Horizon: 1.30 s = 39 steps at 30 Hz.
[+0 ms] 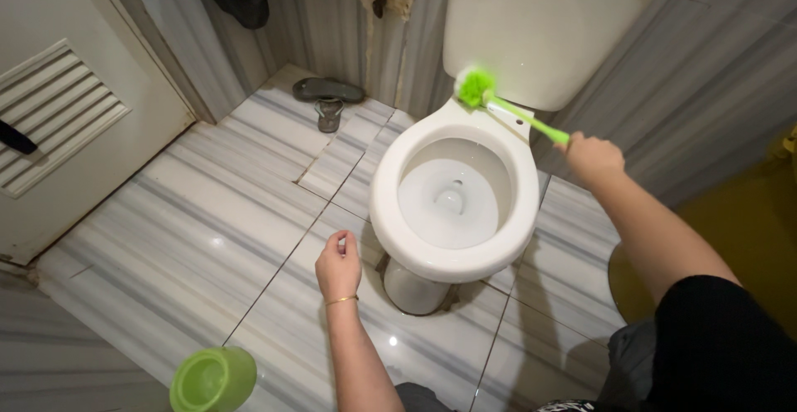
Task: The person scrubs the toilet bowl and exterior with a green toilet brush, then pours water from a pink scoop into the bowl to rinse it.
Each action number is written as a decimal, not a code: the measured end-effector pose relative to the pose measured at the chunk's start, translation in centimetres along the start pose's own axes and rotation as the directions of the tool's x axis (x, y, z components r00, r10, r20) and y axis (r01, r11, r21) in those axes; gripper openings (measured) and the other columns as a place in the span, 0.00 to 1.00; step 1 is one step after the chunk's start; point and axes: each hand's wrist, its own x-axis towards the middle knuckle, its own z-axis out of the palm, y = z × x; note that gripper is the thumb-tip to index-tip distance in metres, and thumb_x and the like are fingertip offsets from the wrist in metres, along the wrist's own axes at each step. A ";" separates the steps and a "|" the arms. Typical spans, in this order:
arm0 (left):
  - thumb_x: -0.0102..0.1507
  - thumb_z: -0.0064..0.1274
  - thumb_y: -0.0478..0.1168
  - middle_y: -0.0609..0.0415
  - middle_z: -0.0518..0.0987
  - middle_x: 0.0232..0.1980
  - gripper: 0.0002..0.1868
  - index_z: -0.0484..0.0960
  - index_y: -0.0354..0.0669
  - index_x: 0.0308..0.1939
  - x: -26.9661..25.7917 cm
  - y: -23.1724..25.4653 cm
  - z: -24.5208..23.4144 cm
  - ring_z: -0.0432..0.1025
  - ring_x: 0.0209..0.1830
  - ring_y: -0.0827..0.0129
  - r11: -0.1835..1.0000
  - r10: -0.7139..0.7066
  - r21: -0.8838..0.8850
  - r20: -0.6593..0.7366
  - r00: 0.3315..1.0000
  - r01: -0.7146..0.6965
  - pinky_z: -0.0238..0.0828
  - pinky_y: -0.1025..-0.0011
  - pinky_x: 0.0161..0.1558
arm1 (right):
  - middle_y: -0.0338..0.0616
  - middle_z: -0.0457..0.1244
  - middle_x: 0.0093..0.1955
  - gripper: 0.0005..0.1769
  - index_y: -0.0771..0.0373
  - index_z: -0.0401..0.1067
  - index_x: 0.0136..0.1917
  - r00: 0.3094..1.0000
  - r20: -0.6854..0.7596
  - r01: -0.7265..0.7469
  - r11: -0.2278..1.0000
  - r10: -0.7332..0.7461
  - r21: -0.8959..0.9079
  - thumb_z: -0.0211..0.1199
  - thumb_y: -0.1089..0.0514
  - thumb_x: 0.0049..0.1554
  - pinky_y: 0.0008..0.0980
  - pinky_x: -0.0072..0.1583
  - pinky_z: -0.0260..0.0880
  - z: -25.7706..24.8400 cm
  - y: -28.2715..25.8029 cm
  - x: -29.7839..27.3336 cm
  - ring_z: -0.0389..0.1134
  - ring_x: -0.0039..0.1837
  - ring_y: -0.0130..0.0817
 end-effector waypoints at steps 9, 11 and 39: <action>0.65 0.50 0.53 0.47 0.85 0.37 0.19 0.85 0.46 0.51 0.1 0.2 0.0 0.79 0.37 0.55 1.000 -0.014 -0.013 0.002 1.000 0.014 0.74 0.62 0.43 | 0.61 0.71 0.47 0.33 0.64 0.70 0.57 0.958 -0.257 0.113 0.991 -0.127 -0.069 0.45 0.31 0.68 0.56 0.49 0.73 -4.7 -0.7 2.4 0.73 0.51 0.60; 0.65 0.50 0.53 0.47 0.85 0.37 0.19 0.85 0.46 0.51 0.1 0.3 0.0 0.79 0.36 0.55 1.000 -0.024 -0.020 0.006 1.000 0.024 0.75 0.62 0.43 | 0.61 0.70 0.46 0.34 0.65 0.71 0.56 0.934 -0.330 0.118 0.990 -0.137 -0.078 0.45 0.31 0.68 0.56 0.48 0.73 -6.9 -1.1 3.0 0.73 0.49 0.60; 0.65 0.49 0.54 0.46 0.85 0.38 0.19 0.85 0.48 0.50 0.2 -0.9 -0.9 0.79 0.38 0.54 0.999 -0.042 0.028 0.004 0.999 0.042 0.74 0.61 0.45 | 0.61 0.69 0.41 0.35 0.66 0.69 0.48 0.807 -0.589 -0.171 0.973 0.050 -0.152 0.47 0.31 0.73 0.51 0.45 0.73 -4.5 22.0 -2.7 0.73 0.44 0.59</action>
